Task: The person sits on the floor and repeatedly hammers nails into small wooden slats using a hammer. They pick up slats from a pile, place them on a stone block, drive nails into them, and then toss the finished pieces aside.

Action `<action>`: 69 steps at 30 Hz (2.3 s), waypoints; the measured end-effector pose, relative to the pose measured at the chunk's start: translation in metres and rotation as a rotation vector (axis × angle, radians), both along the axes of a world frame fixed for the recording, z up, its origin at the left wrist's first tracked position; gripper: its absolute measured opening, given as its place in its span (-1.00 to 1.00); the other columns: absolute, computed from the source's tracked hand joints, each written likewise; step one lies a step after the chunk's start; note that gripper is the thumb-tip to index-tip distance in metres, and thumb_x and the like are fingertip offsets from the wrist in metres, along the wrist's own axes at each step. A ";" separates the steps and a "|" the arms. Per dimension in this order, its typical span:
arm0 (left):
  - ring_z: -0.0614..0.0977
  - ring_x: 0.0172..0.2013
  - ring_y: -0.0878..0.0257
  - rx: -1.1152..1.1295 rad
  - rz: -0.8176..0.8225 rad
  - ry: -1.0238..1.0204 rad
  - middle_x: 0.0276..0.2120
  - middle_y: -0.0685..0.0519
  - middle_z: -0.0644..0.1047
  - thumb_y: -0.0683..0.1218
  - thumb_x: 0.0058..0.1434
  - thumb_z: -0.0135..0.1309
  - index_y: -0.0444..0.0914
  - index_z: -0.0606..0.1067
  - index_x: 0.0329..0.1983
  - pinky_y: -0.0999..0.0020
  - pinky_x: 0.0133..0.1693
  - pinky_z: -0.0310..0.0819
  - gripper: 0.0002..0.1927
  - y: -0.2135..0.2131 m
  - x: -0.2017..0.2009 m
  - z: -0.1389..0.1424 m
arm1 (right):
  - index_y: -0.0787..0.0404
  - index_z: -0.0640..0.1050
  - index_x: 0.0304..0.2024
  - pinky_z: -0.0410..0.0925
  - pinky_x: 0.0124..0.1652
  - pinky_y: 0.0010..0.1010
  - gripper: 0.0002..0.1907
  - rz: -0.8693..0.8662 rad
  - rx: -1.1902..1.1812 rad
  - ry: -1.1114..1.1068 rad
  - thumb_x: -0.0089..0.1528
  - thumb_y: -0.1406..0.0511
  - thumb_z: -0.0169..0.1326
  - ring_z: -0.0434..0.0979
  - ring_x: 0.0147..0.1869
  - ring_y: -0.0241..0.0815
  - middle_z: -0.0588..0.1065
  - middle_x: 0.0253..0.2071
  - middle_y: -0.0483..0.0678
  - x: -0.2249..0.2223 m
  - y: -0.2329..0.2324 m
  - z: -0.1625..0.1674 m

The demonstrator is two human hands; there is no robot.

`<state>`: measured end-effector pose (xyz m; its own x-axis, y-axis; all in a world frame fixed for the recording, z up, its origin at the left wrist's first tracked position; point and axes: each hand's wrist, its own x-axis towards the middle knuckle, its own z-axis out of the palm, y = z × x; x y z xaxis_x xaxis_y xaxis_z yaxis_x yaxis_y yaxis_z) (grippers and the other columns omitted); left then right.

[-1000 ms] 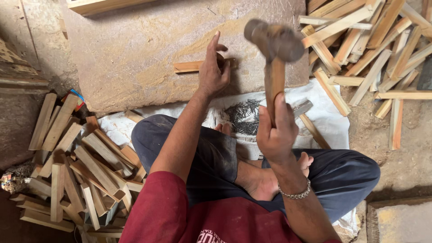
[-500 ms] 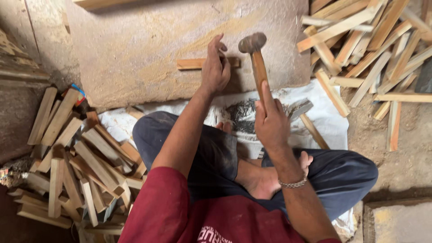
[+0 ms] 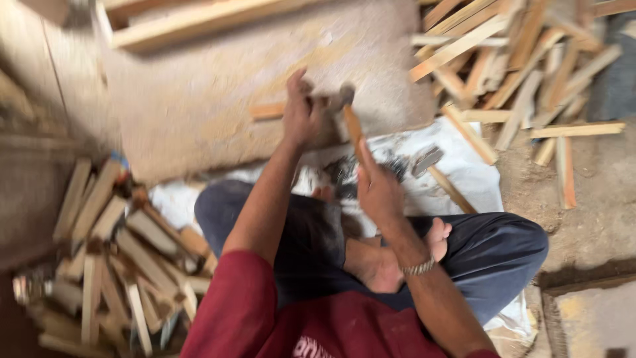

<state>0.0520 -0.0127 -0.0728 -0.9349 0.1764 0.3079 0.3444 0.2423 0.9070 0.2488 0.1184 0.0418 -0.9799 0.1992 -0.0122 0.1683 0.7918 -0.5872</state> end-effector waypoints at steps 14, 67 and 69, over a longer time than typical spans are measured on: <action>0.61 -0.04 -0.01 -0.734 -0.153 0.130 -0.12 -0.05 0.65 -0.40 0.10 0.08 -0.27 0.18 0.40 0.05 0.00 0.49 -0.23 -0.065 -0.008 0.053 | -0.15 -0.03 0.57 0.30 -0.64 -0.49 -0.15 -0.458 -1.415 -0.299 0.31 0.33 0.01 0.33 -0.61 -0.38 0.43 -0.42 -0.10 0.061 0.014 -0.019; 0.58 -0.04 -0.05 -1.101 0.660 -0.462 -0.01 -0.25 0.50 -0.16 0.26 0.14 -0.26 0.51 -0.02 0.09 -0.15 0.55 -0.77 -0.438 0.085 0.062 | -0.17 -0.10 0.63 0.31 -0.55 -0.48 -0.19 -0.373 -1.325 -0.302 0.40 0.37 -0.15 0.32 -0.52 -0.33 0.39 -0.33 -0.07 0.055 0.000 -0.023; 0.60 -0.11 -0.03 -1.033 0.697 -0.190 -0.09 -0.18 0.55 -0.17 0.35 0.14 -0.26 0.48 0.04 0.07 -0.16 0.54 -0.77 -0.433 0.096 0.060 | -0.17 -0.09 0.62 0.30 -0.58 -0.48 -0.17 -0.359 -1.313 -0.299 0.38 0.38 -0.12 0.31 -0.54 -0.33 0.38 -0.34 -0.07 0.054 0.002 -0.028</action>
